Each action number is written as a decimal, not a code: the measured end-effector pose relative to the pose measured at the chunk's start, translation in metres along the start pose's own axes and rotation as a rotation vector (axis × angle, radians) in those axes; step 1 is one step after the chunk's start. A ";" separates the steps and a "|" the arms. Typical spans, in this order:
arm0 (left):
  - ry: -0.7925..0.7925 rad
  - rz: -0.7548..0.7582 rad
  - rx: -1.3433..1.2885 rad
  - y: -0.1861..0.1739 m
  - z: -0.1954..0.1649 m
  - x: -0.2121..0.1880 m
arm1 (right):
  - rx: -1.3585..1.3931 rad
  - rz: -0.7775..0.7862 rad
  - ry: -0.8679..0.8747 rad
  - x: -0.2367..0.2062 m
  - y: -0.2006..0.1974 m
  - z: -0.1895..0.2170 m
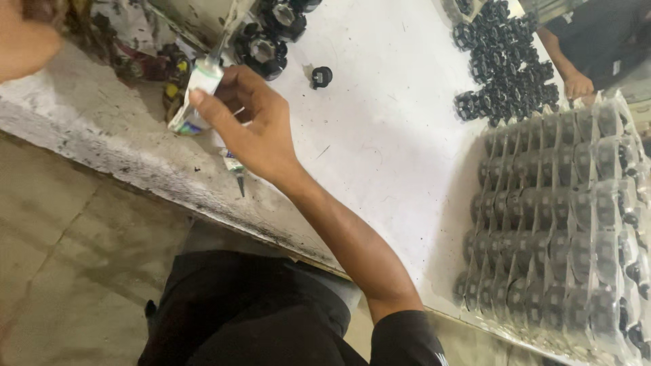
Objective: The person picks black plastic rotor-like parts from a blister tray, applies adhesive from a small tube to each part's hub, and places the treated parts back into the tray. They open the glue tube, squeeze adhesive onto the center of each part one at a time, and set finished parts aside on the workbench.
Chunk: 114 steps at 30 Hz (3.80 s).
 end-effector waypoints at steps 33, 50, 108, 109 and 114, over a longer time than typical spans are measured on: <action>-0.193 0.006 -0.317 0.063 0.020 0.008 | -1.036 -0.346 0.026 0.003 -0.139 -0.089; -0.203 -0.025 -0.354 0.058 0.043 0.005 | -0.886 -0.179 -0.160 0.048 -0.165 -0.123; -0.293 -0.273 -1.339 0.006 0.034 -0.149 | -0.567 0.144 -0.246 -0.026 0.082 -0.012; -0.269 -0.289 -1.325 0.008 0.038 -0.152 | -0.557 0.151 -0.235 -0.027 0.084 -0.014; -0.326 -0.434 -1.503 0.019 0.041 -0.159 | -0.552 0.179 -0.238 -0.028 0.086 -0.017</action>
Point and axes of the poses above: each hand's wrist, its own x-axis towards the middle knuckle, its own y-axis out of the palm, z = x × y, the point moved 1 cm from there along x, towards the middle knuckle, and after that the axes turned 5 degrees about y, right-handed, at the moved point
